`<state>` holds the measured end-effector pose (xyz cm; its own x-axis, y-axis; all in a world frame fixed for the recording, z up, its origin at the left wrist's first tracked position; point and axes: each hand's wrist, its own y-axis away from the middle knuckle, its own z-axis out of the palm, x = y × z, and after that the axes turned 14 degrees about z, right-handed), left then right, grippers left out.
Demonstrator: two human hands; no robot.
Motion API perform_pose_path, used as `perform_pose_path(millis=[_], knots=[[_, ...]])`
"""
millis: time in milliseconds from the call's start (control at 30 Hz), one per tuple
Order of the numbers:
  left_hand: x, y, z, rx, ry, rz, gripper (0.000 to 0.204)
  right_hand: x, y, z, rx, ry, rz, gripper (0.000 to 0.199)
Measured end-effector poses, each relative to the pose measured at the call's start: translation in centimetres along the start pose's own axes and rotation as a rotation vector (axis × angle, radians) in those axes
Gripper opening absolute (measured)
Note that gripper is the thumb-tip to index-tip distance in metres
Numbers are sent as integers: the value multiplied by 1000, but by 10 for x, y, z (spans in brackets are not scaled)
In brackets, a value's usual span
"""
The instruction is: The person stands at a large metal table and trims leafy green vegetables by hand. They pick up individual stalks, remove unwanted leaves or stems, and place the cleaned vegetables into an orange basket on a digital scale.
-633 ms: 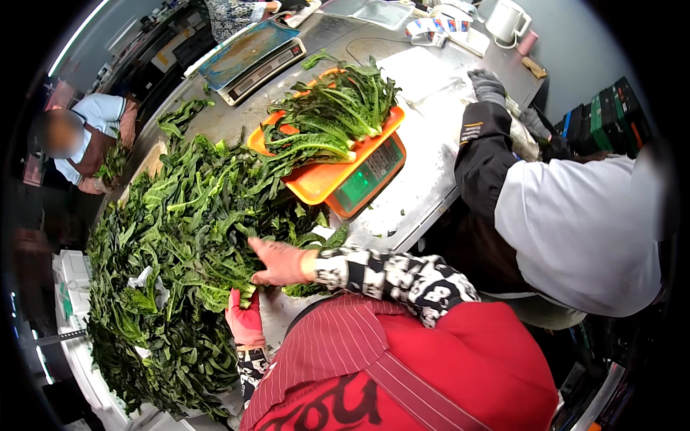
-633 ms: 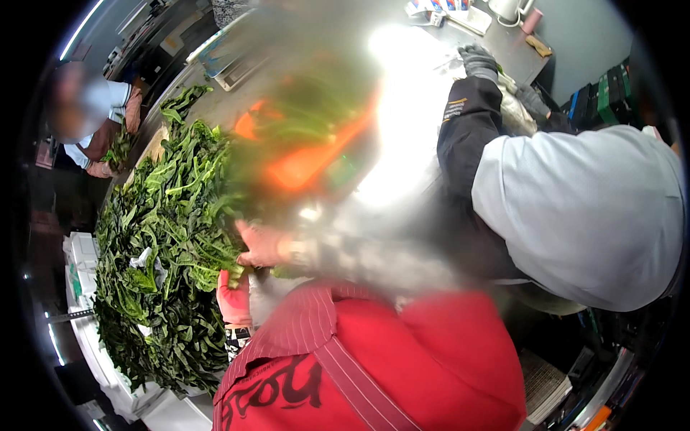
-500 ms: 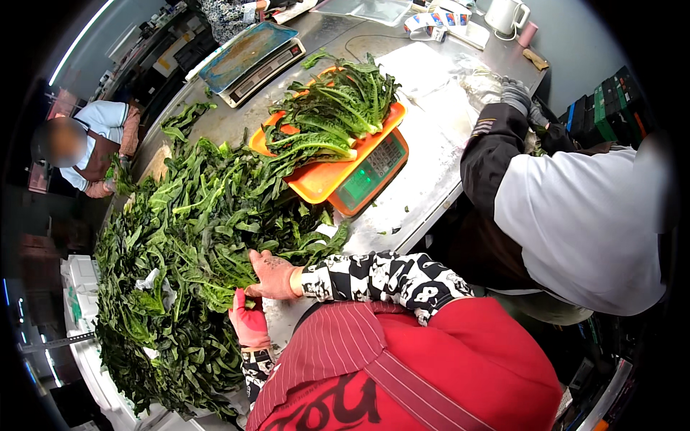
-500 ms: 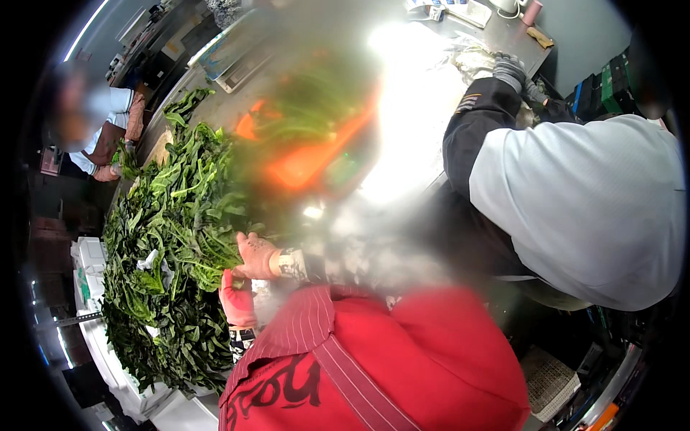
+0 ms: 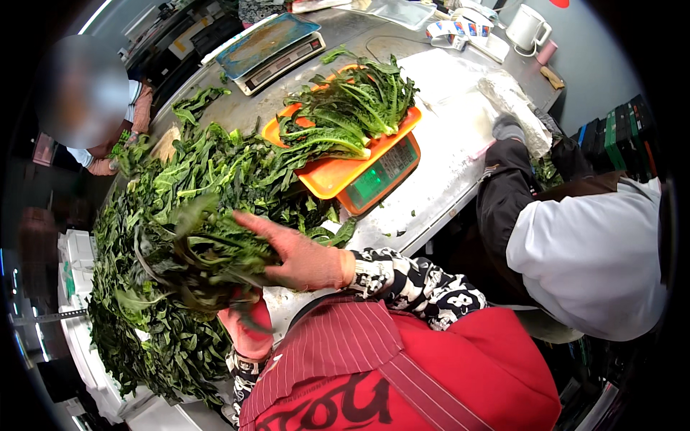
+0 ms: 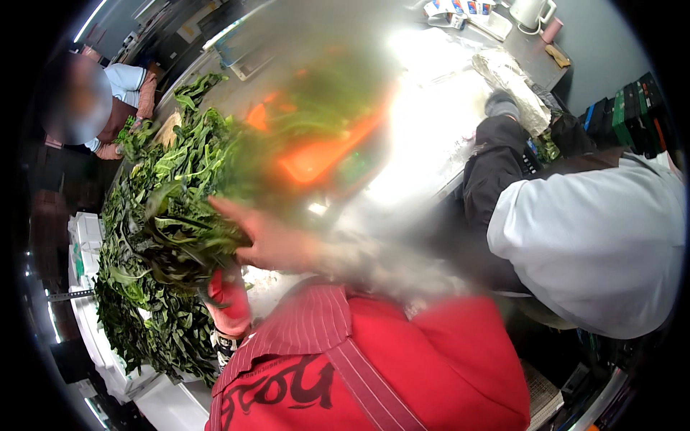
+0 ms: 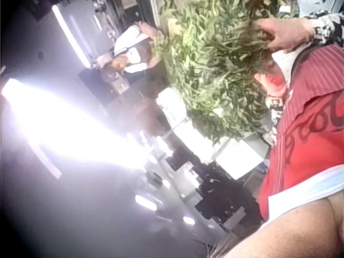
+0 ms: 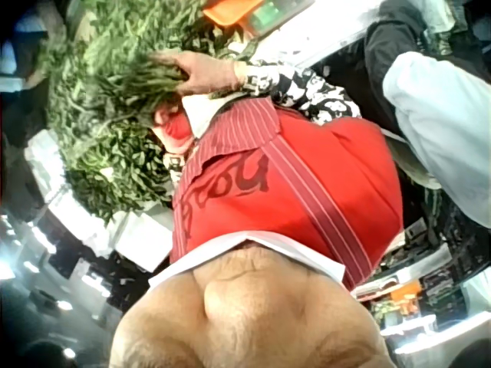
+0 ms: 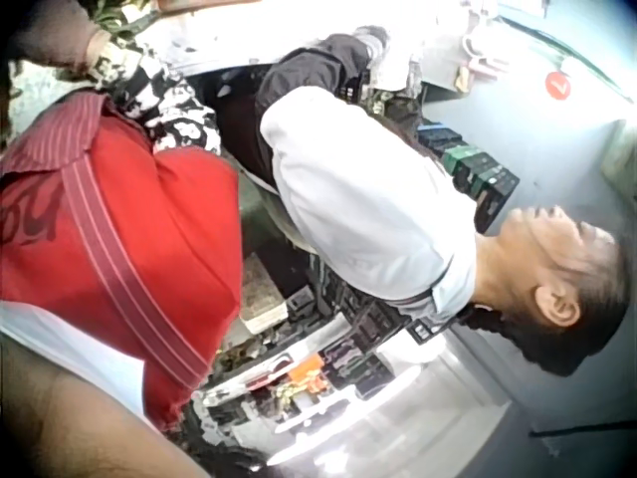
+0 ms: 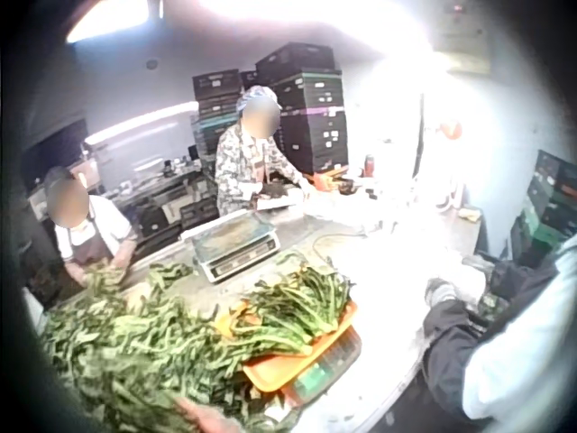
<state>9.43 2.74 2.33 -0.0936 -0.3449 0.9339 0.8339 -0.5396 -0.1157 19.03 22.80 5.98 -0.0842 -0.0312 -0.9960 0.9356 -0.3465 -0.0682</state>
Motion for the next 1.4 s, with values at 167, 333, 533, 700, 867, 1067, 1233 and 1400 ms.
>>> perform_pose_path(millis=[167,333,533,700,867,1067,1233,1400], knots=[[22,-31,44,-178,116,51,47,-34,-1,-42,297,-36,-136,72],[34,-52,86,-78,523,-36,37,-65,-10,-102,751,768,-231,38],[11,-46,87,20,519,-236,31,19,-36,-179,1036,1832,402,66],[8,-29,73,46,319,-261,38,12,-27,-146,975,1284,182,80],[0,-26,91,12,100,-142,43,-36,21,-62,369,665,-42,79],[-9,-16,88,92,987,-525,76,7,27,11,234,453,-42,89],[-34,-5,67,-535,-692,538,80,18,24,-6,493,371,-240,77],[-2,-17,100,-557,-574,446,58,-22,19,-55,704,377,-317,72]])
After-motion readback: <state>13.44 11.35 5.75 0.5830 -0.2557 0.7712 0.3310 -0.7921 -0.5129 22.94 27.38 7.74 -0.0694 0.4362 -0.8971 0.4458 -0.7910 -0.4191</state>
